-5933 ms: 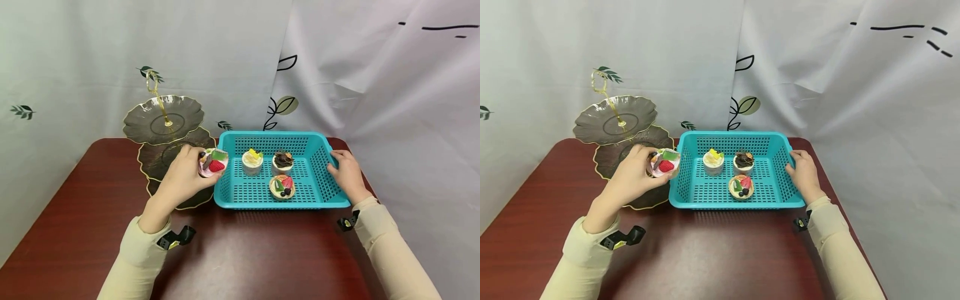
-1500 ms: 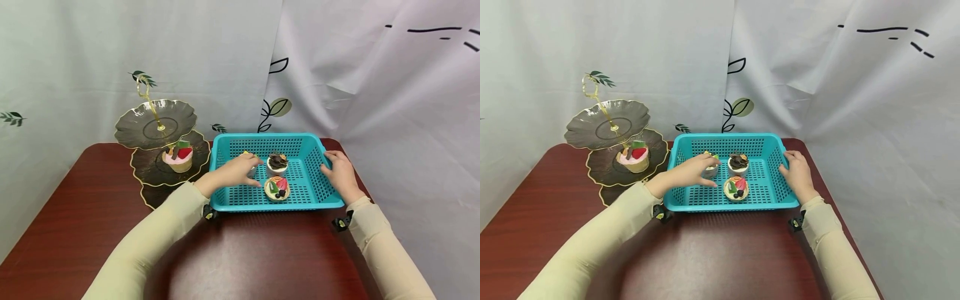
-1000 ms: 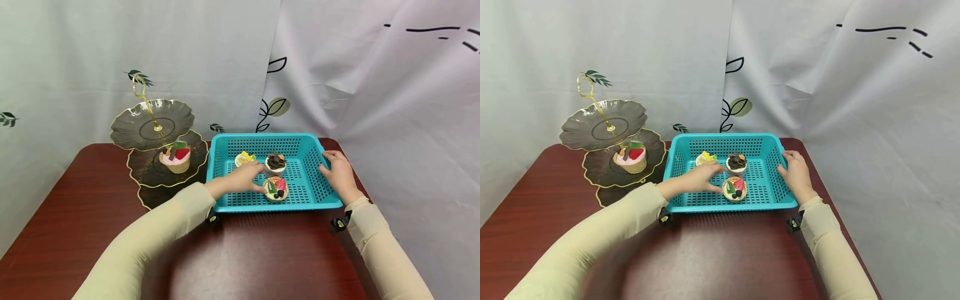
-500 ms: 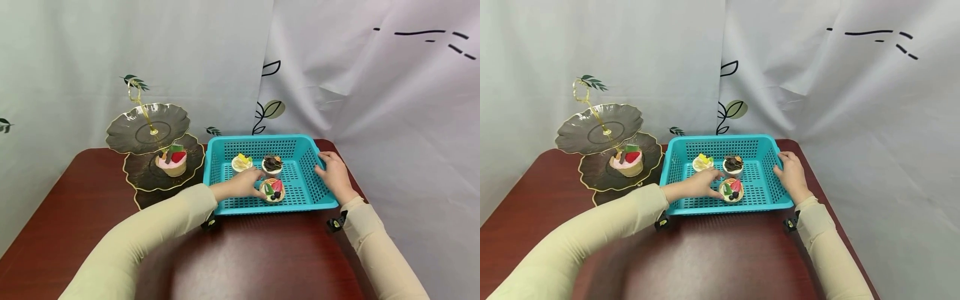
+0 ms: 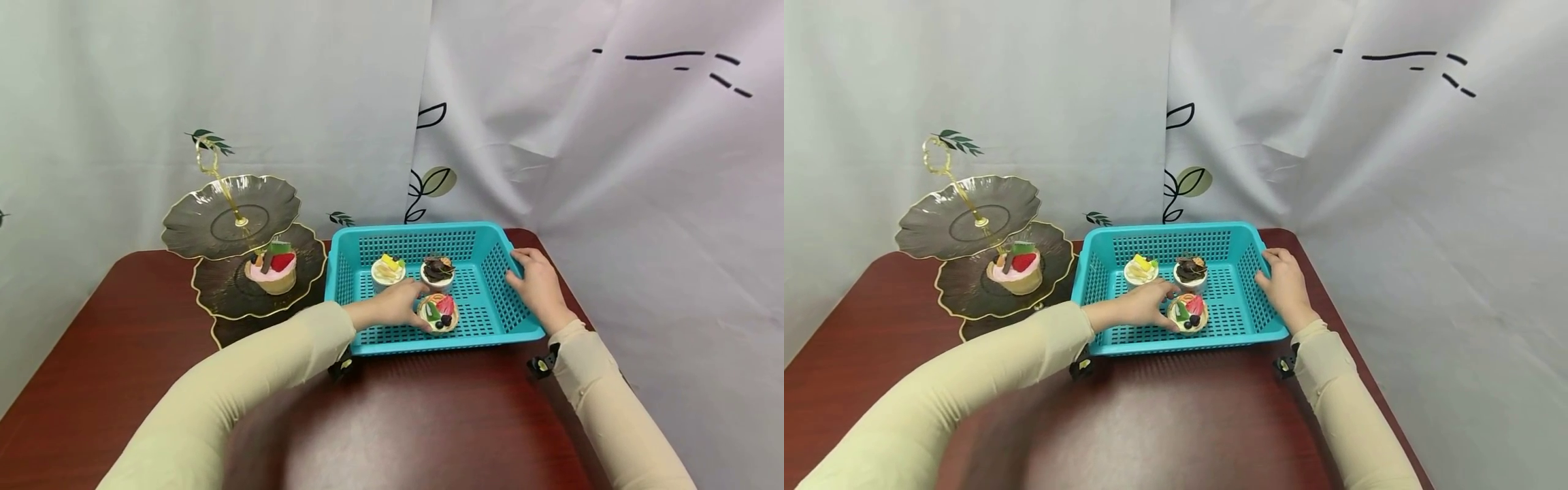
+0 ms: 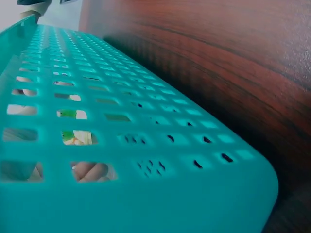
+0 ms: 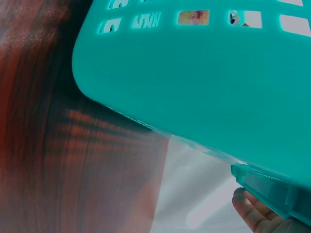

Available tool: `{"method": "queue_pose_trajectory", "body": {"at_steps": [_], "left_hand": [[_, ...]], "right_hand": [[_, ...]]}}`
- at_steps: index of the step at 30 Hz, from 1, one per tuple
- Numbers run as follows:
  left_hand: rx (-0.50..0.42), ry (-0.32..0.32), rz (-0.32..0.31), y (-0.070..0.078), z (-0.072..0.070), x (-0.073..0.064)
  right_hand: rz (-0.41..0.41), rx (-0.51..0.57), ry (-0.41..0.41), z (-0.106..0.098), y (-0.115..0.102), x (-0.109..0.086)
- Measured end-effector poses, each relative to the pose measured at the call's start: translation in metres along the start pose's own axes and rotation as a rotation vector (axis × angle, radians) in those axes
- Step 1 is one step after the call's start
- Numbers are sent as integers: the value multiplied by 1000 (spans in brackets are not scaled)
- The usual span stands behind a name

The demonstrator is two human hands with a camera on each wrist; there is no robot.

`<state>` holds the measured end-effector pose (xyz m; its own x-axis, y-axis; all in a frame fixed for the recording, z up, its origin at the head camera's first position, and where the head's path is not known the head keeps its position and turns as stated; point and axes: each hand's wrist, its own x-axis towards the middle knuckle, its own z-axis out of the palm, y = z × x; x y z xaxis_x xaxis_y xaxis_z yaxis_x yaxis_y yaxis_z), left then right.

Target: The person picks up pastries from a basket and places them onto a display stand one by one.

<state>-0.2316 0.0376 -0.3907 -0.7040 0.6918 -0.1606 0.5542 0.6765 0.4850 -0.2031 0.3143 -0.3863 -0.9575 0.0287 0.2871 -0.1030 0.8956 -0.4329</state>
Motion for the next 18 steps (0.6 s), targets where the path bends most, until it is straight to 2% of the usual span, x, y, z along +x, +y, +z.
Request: {"method": "queue_pose_trajectory", "body": {"at_steps": [4, 11, 18], "left_hand": [[-19, -14, 30, -2, 2, 3], [-29, -73, 38, -4, 6, 9], [-44, -53, 54, -4, 9, 11]], "right_hand": [[-4, 3, 6, 1, -1, 0], [1, 1, 6, 0, -1, -1], [6, 2, 1, 0, -1, 0]]}}
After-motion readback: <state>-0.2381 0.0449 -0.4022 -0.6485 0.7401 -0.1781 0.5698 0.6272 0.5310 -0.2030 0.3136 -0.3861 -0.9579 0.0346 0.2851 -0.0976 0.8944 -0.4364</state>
